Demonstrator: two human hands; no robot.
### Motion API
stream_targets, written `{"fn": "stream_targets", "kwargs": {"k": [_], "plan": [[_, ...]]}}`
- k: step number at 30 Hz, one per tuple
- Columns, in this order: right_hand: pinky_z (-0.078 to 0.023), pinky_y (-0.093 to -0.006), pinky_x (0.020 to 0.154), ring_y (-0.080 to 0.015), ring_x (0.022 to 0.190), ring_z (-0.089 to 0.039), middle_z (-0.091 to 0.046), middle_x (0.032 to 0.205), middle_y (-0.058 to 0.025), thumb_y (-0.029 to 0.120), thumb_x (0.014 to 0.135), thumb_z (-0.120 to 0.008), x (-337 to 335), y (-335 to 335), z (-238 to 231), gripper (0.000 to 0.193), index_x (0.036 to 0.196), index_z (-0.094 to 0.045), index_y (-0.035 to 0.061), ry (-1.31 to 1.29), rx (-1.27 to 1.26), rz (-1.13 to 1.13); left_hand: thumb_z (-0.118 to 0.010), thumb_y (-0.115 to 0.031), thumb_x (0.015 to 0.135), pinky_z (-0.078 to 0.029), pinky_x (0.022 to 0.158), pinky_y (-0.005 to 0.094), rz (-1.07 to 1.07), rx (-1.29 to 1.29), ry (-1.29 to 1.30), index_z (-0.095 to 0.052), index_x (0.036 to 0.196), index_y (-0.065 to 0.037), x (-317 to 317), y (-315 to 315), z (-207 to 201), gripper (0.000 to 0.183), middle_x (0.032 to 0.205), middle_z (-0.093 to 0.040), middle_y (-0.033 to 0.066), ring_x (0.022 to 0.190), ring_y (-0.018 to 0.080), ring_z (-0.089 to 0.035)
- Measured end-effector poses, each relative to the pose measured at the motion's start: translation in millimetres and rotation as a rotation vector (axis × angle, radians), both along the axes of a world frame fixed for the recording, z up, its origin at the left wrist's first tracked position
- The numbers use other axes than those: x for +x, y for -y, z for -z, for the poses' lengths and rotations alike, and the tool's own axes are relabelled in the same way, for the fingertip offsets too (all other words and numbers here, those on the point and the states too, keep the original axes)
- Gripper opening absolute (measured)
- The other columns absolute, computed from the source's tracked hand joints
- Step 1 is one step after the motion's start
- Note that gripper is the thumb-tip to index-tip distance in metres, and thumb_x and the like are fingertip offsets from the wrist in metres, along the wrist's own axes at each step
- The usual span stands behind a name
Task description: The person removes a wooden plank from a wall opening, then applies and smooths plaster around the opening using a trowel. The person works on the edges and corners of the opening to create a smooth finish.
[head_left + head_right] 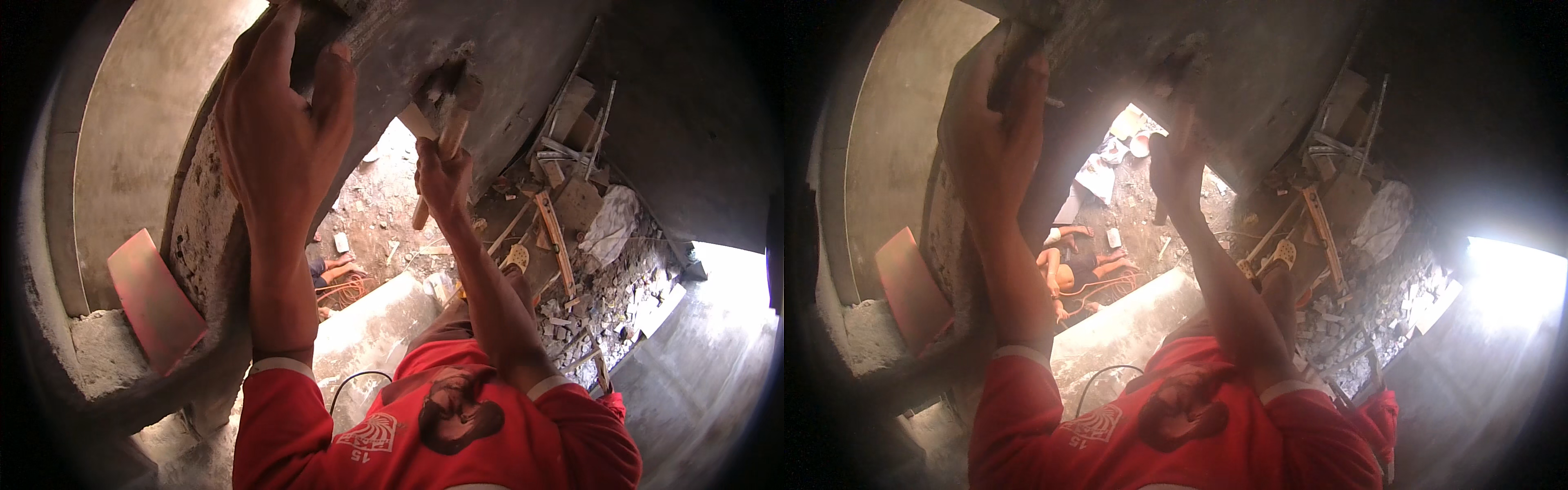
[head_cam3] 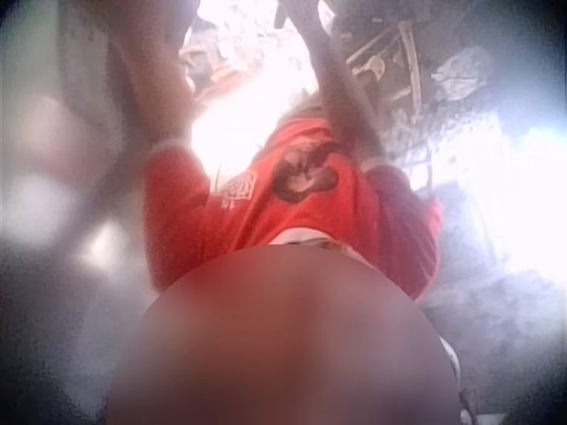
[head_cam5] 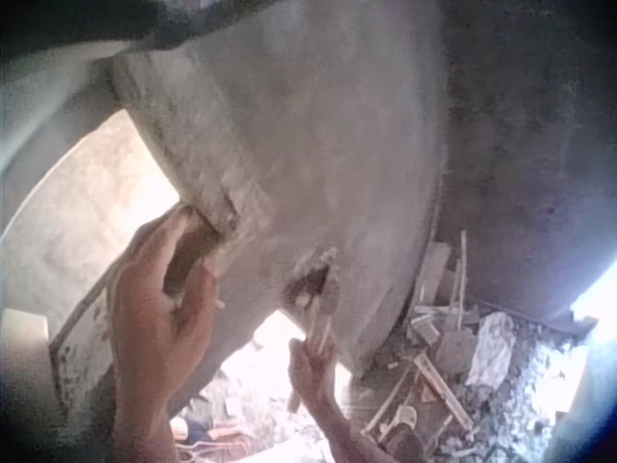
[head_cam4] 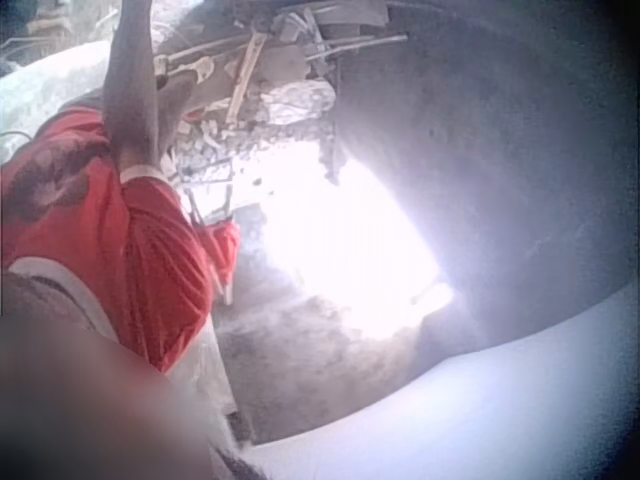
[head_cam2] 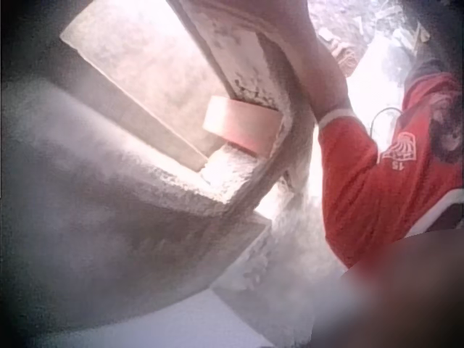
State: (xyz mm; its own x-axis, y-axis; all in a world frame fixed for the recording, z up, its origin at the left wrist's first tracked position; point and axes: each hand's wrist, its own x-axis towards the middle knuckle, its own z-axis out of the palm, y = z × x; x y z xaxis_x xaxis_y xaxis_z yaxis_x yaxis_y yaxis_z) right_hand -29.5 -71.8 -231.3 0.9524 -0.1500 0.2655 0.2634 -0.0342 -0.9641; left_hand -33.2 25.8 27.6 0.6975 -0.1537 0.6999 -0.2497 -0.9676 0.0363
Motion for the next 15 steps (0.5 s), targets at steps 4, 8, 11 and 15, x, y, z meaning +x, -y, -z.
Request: {"fn": "stream_targets", "kwargs": {"k": [4, 8, 11, 15], "plan": [[-0.032, -0.0249, 0.037, -0.0052, 0.041, -0.042, -0.045, 0.054, 0.0049, 0.01, 0.099, -0.063, -0.4, -3.5, 4.1, 0.03, 0.07, -0.053, 0.0096, -0.261, 0.381, -0.074, -0.07, -0.026, 0.096, -0.054, 0.091, 0.041, -0.021, -0.026, -0.011, -0.066, 0.128, -0.003, -1.5, -2.8, 3.3, 0.04, 0.115, -0.07, 0.0168, 0.104, 0.0332, -0.07], [-0.034, -0.0262, 0.038, -0.0053, 0.042, -0.045, -0.049, 0.055, 0.0042, 0.018, 0.097, -0.067, 1.2, -3.9, 2.6, 0.034, 0.067, -0.052, 0.0099, -0.178, 0.381, -0.017, -0.07, -0.026, 0.096, -0.053, 0.09, 0.0412, -0.02, 0.014, 0.02, -0.066, 0.128, -0.003, -0.2, -5.4, 4.9, 0.04, 0.115, -0.07, 0.0169, 0.103, 0.0336, -0.07], [-0.036, -0.0271, 0.04, -0.0056, 0.044, -0.049, -0.053, 0.056, 0.0032, 0.02, 0.094, -0.07, 4.2, 2.7, 0.0, 0.035, 0.065, -0.055, 0.0069, -0.335, 0.224, -0.051, -0.069, -0.024, 0.092, -0.052, 0.094, 0.0448, -0.038, 0.047, 0.027, -0.065, 0.125, 0.002, 1.8, -5.7, 3.6, 0.042, 0.118, -0.069, 0.0199, 0.107, 0.0374, -0.068], [-0.037, -0.0272, 0.042, -0.0052, 0.047, -0.05, -0.052, 0.052, 0.0029, 0.02, 0.095, -0.068, 5.2, 13.7, 6.5, 0.035, 0.065, -0.057, 0.0049, -0.105, 0.113, -0.012, -0.07, -0.023, 0.089, -0.053, 0.095, 0.0464, -0.041, 0.032, 0.033, -0.066, 0.122, 0.005, 2.9, -5.2, 3.6, 0.043, 0.118, -0.069, 0.0216, 0.107, 0.0401, -0.067]]}}
